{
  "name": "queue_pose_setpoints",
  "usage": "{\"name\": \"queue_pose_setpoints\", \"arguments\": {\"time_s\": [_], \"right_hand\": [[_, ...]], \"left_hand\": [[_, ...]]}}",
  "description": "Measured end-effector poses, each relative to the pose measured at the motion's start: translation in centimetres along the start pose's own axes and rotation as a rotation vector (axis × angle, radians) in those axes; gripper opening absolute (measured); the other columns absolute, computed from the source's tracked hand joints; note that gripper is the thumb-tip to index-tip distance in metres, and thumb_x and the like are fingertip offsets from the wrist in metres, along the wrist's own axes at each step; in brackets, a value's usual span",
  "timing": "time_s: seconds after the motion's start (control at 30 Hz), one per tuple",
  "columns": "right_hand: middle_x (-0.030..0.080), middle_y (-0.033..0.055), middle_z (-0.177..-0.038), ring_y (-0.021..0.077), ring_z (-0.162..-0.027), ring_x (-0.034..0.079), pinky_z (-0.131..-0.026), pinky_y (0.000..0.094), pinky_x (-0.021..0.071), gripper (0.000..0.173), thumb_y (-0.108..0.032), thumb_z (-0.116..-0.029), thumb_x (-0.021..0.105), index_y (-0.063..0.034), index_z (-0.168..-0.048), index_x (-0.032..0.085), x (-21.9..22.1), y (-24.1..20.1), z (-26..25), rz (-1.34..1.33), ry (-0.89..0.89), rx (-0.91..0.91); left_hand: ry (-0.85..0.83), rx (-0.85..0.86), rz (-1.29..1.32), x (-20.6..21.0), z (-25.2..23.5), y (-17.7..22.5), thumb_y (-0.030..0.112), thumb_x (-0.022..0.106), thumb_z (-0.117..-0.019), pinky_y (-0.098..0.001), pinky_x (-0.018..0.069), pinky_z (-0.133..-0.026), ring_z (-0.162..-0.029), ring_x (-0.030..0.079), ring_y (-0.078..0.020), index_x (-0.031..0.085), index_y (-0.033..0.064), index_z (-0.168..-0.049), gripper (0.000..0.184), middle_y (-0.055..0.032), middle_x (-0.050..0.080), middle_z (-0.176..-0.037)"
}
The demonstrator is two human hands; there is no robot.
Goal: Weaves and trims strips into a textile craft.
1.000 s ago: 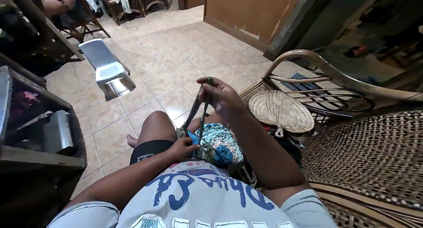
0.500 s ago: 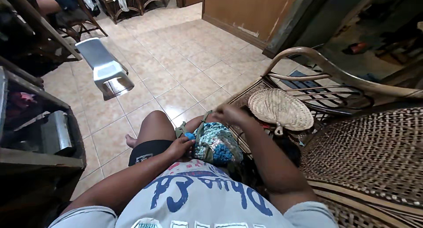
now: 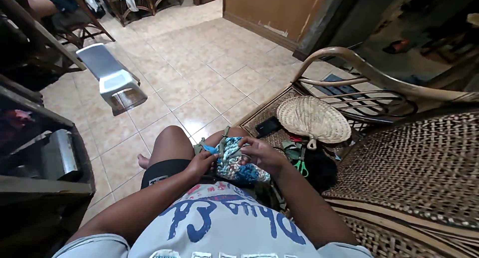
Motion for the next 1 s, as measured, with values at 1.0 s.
{"name": "queue_pose_setpoints", "arguments": {"time_s": [1.0], "right_hand": [[0.072, 0.0084, -0.096, 0.0102, -0.082, 0.070, -0.079, 0.0305, 0.0596, 0.021, -0.005, -0.0882, 0.067, 0.0002, -0.109, 0.069, -0.2, -5.6, 3.6, 0.792, 0.317, -0.523]], "left_hand": [[-0.281, 0.490, -0.626, 6.0, 1.5, 11.5, 0.011, 0.065, -0.0990, -0.0291, 0.0561, -0.088, -0.092, 0.067, -0.0083, 0.067, -0.0003, -0.118, 0.023, -0.0085, 0.070, -0.106]]}}
Point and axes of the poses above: each hand's wrist, its own z-axis away from the middle knuckle, its own x-axis out of the palm, y = z × x, the point moved 9 cm from there along -z, towards the middle knuckle
